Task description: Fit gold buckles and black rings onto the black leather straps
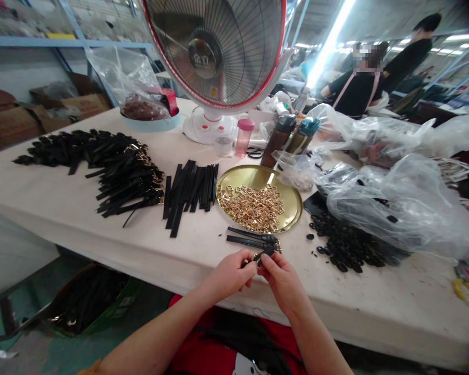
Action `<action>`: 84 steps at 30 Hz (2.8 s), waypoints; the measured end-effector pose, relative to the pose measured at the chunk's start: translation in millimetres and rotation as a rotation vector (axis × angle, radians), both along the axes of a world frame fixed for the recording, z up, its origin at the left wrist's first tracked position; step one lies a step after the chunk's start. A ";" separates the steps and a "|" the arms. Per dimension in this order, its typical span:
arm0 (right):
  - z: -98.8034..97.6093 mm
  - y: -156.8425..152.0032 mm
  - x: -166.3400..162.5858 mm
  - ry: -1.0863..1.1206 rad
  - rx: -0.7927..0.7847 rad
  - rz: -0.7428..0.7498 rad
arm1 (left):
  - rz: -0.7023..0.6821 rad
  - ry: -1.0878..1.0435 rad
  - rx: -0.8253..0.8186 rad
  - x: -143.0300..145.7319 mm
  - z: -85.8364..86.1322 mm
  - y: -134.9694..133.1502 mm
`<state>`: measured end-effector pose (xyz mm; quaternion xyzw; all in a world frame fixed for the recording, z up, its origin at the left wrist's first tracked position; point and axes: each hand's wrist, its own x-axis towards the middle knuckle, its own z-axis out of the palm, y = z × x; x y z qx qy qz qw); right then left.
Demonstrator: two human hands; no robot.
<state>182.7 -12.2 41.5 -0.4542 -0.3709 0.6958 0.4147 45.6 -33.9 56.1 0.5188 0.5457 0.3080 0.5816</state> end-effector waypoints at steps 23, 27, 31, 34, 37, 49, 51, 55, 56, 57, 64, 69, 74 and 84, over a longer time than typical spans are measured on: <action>11.1 0.9 4.9 -0.475 0.380 0.003 | 0.095 0.021 0.077 2.5 1.9 2.7; 9.7 -3.2 9.6 -0.645 0.573 -0.006 | 0.023 -0.080 -0.004 -1.4 5.1 3.3; 8.5 -3.2 10.4 -0.487 0.417 0.068 | -0.002 -0.114 -0.013 -1.1 3.1 7.5; 14.4 -3.3 13.1 -0.413 0.420 0.094 | 0.042 -0.068 0.042 2.6 0.4 12.4; 18.2 3.3 27.7 -0.423 0.467 0.188 | 0.013 -0.066 0.094 6.2 1.5 14.9; -9.3 119.0 118.5 -1.043 0.605 -0.060 | 0.011 -0.005 0.035 8.8 -2.0 17.6; -5.1 112.8 109.8 -0.988 0.595 -0.054 | 0.034 0.000 0.038 8.9 -0.4 17.1; 7.5 77.6 77.1 -0.509 0.411 0.002 | 0.098 -0.023 0.087 15.5 10.6 18.9; 11.0 67.8 68.2 -0.296 0.320 0.003 | 0.116 -0.040 0.103 18.1 14.4 20.1; 14.4 58.7 59.8 -0.116 0.242 -0.006 | 0.132 -0.057 0.117 20.7 18.3 21.3; 27.7 33.4 30.1 0.223 0.078 -0.111 | 0.172 -0.075 0.153 22.6 27.9 23.0; 29.1 30.2 22.5 0.178 0.073 -0.151 | 0.215 -0.047 0.164 16.7 21.2 24.9; 22.4 27.7 18.9 0.024 0.212 -0.215 | 0.182 -0.014 0.160 16.8 20.6 25.2; 16.2 24.0 23.1 -0.189 0.267 -0.125 | 0.071 0.158 0.206 9.8 14.9 22.9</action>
